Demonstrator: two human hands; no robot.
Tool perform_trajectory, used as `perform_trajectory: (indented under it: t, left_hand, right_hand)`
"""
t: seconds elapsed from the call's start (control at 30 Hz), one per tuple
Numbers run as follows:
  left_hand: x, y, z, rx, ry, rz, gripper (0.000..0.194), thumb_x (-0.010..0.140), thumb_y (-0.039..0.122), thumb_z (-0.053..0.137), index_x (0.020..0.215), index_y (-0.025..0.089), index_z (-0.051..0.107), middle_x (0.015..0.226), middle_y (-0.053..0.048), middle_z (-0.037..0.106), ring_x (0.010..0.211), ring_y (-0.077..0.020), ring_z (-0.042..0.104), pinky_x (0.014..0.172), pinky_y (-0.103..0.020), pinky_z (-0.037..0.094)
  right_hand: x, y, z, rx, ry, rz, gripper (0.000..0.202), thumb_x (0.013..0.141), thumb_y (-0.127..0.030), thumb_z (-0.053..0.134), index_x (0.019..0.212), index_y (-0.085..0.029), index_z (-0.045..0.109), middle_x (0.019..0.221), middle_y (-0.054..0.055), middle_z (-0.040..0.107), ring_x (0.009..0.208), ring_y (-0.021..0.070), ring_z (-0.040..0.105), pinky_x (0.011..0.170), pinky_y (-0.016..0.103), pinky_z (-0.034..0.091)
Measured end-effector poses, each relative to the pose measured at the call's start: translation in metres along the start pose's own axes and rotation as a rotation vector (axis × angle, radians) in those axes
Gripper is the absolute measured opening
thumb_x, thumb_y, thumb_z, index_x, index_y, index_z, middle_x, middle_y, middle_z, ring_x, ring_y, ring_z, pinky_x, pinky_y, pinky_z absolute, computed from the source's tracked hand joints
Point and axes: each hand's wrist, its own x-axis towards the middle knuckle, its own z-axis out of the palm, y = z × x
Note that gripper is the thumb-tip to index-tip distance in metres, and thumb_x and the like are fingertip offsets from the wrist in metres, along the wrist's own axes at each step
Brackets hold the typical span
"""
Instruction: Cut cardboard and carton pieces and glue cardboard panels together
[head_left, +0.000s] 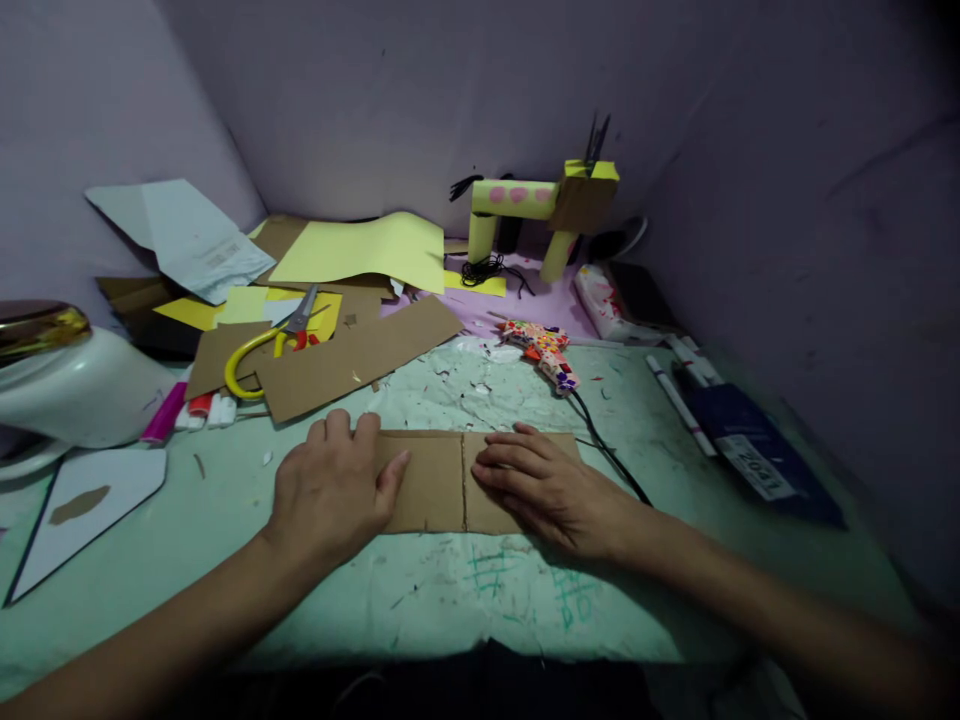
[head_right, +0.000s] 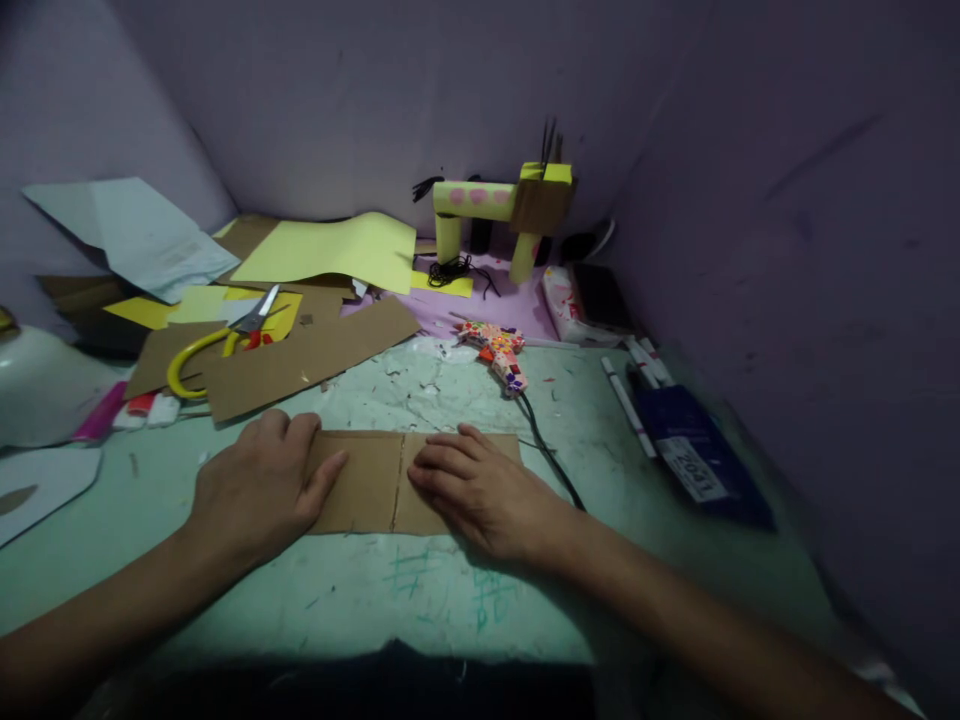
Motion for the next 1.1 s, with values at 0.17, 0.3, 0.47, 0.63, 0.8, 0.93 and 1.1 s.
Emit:
perform_trajectory:
  t: [0.17,0.3,0.47,0.63,0.8,0.93,1.1]
  left_hand:
    - [0.001,-0.001,0.000,-0.012,0.003,0.009,0.036,0.088,0.045,0.034,0.097,0.015,0.051,0.089,-0.011,0.051,0.081,-0.0265,0.052,0.057,-0.031,0.038]
    - [0.001,-0.001,0.000,-0.026,0.000,0.009,0.035,0.088,0.045,0.035,0.097,0.016,0.051,0.088,-0.011,0.051,0.081,-0.0266,0.052,0.058,-0.032,0.040]
    - [0.001,-0.001,-0.002,-0.043,-0.016,0.010,0.035,0.088,0.044,0.033,0.097,0.015,0.052,0.089,-0.012,0.052,0.081,-0.0265,0.052,0.058,-0.032,0.040]
    - [0.001,-0.001,-0.002,-0.043,-0.029,0.002,0.036,0.088,0.045,0.033,0.097,0.015,0.052,0.090,-0.012,0.052,0.082,-0.0270,0.053,0.059,-0.033,0.041]
    - [0.001,-0.001,-0.002,-0.050,-0.017,0.007,0.035,0.089,0.044,0.033,0.096,0.015,0.052,0.090,-0.012,0.052,0.082,-0.0273,0.053,0.059,-0.033,0.041]
    - [0.001,-0.001,-0.002,-0.038,0.001,0.013,0.034,0.089,0.044,0.034,0.096,0.015,0.052,0.089,-0.011,0.052,0.081,-0.0272,0.053,0.059,-0.033,0.040]
    - [0.001,-0.002,0.001,-0.037,-0.007,0.011,0.034,0.089,0.044,0.033,0.096,0.015,0.051,0.088,-0.011,0.052,0.081,-0.0267,0.053,0.058,-0.032,0.039]
  right_hand:
    - [0.000,0.008,-0.004,0.086,-0.037,-0.103,0.036,0.092,-0.027,0.045,0.126,-0.015,0.051,0.125,0.010,0.060,0.125,0.0206,0.043,0.110,0.047,0.024]
    - [0.000,0.009,-0.009,0.112,-0.089,-0.114,0.042,0.090,-0.033,0.050,0.128,-0.014,0.049,0.128,0.011,0.059,0.128,0.0212,0.041,0.111,0.047,0.023]
    - [0.001,0.006,-0.013,0.098,-0.127,-0.086,0.042,0.091,-0.031,0.047,0.131,-0.017,0.047,0.133,0.008,0.055,0.130,0.0194,0.038,0.112,0.047,0.021]
    - [0.002,0.004,-0.013,0.081,-0.129,-0.087,0.040,0.091,-0.029,0.048,0.129,-0.017,0.048,0.132,0.009,0.056,0.129,0.0196,0.040,0.111,0.047,0.022]
    - [0.004,0.003,-0.011,0.050,-0.136,-0.083,0.041,0.090,-0.027,0.046,0.129,-0.015,0.047,0.134,0.010,0.053,0.130,0.0200,0.039,0.111,0.046,0.022]
    - [0.004,0.004,-0.009,0.028,-0.134,-0.083,0.042,0.090,-0.027,0.046,0.130,-0.014,0.048,0.135,0.010,0.053,0.130,0.0209,0.039,0.111,0.046,0.023]
    - [0.002,0.002,-0.010,0.055,-0.098,-0.071,0.040,0.091,-0.026,0.044,0.129,-0.016,0.049,0.132,0.008,0.057,0.129,0.0184,0.041,0.111,0.045,0.023]
